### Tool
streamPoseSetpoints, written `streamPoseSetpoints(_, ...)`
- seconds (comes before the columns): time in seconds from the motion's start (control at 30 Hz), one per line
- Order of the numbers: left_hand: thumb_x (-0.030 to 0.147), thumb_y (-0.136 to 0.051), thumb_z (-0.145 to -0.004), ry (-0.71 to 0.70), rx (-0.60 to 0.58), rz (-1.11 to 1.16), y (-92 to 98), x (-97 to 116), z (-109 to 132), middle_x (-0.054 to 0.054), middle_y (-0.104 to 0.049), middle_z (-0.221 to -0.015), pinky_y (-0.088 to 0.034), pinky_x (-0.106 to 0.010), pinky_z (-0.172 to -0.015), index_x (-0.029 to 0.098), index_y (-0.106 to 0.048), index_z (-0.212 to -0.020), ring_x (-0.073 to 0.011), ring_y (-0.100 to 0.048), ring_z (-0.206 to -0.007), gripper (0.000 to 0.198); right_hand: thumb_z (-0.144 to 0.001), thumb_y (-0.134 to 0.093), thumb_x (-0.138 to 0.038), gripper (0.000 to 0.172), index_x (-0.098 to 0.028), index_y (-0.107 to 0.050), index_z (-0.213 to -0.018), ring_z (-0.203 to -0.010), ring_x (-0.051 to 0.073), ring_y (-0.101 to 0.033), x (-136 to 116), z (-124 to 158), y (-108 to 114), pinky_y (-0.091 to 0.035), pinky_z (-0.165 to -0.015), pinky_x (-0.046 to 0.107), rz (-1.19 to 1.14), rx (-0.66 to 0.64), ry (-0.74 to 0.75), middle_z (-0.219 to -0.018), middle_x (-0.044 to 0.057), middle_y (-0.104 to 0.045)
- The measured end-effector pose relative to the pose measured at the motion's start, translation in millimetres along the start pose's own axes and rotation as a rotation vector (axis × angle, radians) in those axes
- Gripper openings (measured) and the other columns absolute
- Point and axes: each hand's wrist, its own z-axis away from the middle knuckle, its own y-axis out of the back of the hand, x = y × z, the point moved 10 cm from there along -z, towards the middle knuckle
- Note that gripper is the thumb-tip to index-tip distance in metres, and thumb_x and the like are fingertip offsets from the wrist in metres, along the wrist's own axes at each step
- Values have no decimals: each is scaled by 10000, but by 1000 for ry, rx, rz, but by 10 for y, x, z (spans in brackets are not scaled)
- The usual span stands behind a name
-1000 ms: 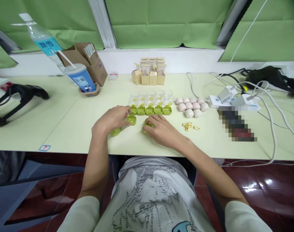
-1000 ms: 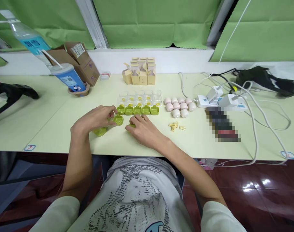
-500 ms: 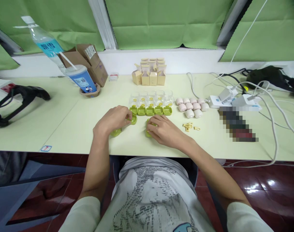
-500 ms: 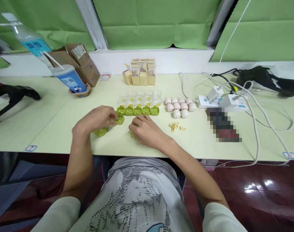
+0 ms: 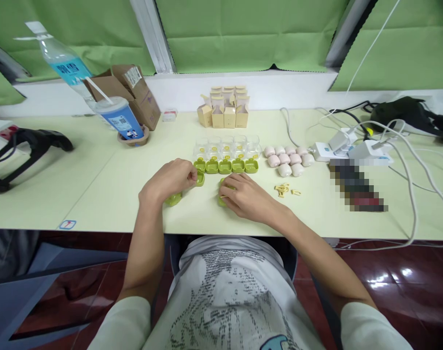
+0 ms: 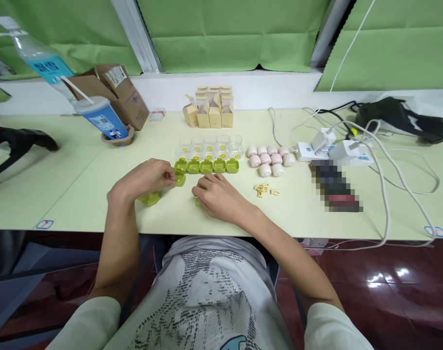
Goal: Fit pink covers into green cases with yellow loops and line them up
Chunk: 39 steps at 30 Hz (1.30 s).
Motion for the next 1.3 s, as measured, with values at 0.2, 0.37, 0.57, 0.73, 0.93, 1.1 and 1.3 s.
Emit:
streamPoseSetpoints(0.2,207,-630,-871,-13,17,7,3,-22,-27,-73,-802,-899,-453,-361,-758,239,-802,-813,-260,-708,-831,184,-1136,-540,-187,222,-140,-746,-1068,-1036,278,-605,-12,0,24,-394,-885,402,6,24,12,-1099,143,-760)
streamPoseSetpoints(0.37,187,-633,-866,-20,29,30,0,-15,-38,-69,-800,-898,-451,-356,-767,236,-791,-803,-259,-707,-834,177,-1144,-528,-193,237,-137,-745,-1067,-1024,265,-604,-9,-3,23,-388,-876,397,6,10,-2,-1100,140,-759)
streamPoseSetpoints(0.57,230,-689,-877,-22,43,33,55,-15,2,-79,-809,-952,-500,-362,-799,214,-801,-896,-286,-745,-895,115,-1136,-530,-197,242,-137,-739,-1032,-1060,290,-639,15,-4,76,-445,-914,428,-75,66,-17,-1067,145,-781)
streamPoseSetpoints(0.73,423,-782,-971,-296,320,276,507,346,329,-87,-788,-1167,-614,-404,-945,203,-749,-1246,-263,-752,-1022,354,-1117,-624,-309,142,-210,-703,-1054,-959,206,-714,454,213,543,-551,-837,364,-666,609,-317,-1075,63,-796)
streamPoseSetpoints(0.93,474,-837,-989,-556,559,550,631,985,491,-120,-686,-1397,-716,-323,-857,261,-651,-1444,-233,-749,-1167,536,-969,-833,-577,373,-244,-665,-975,-630,115,-682,758,314,420,-595,-583,275,-1227,770,-495,-837,-42,-697)
streamPoseSetpoints(1.1,303,-851,-984,-503,770,653,677,941,458,-75,-742,-1318,-717,-264,-835,244,-697,-1370,-174,-780,-1051,419,-876,-956,-478,355,-221,-762,-1026,-661,107,-724,792,349,505,-647,-631,257,-1286,845,-447,-847,-28,-771)
streamPoseSetpoints(1.3,329,-878,-962,-501,789,733,740,885,507,-67,-755,-1271,-736,-294,-881,240,-763,-1276,-186,-783,-1095,346,-761,-1045,-429,349,-210,-830,-926,-630,127,-726,831,344,548,-652,-604,269,-1319,821,-424,-740,-21,-786)
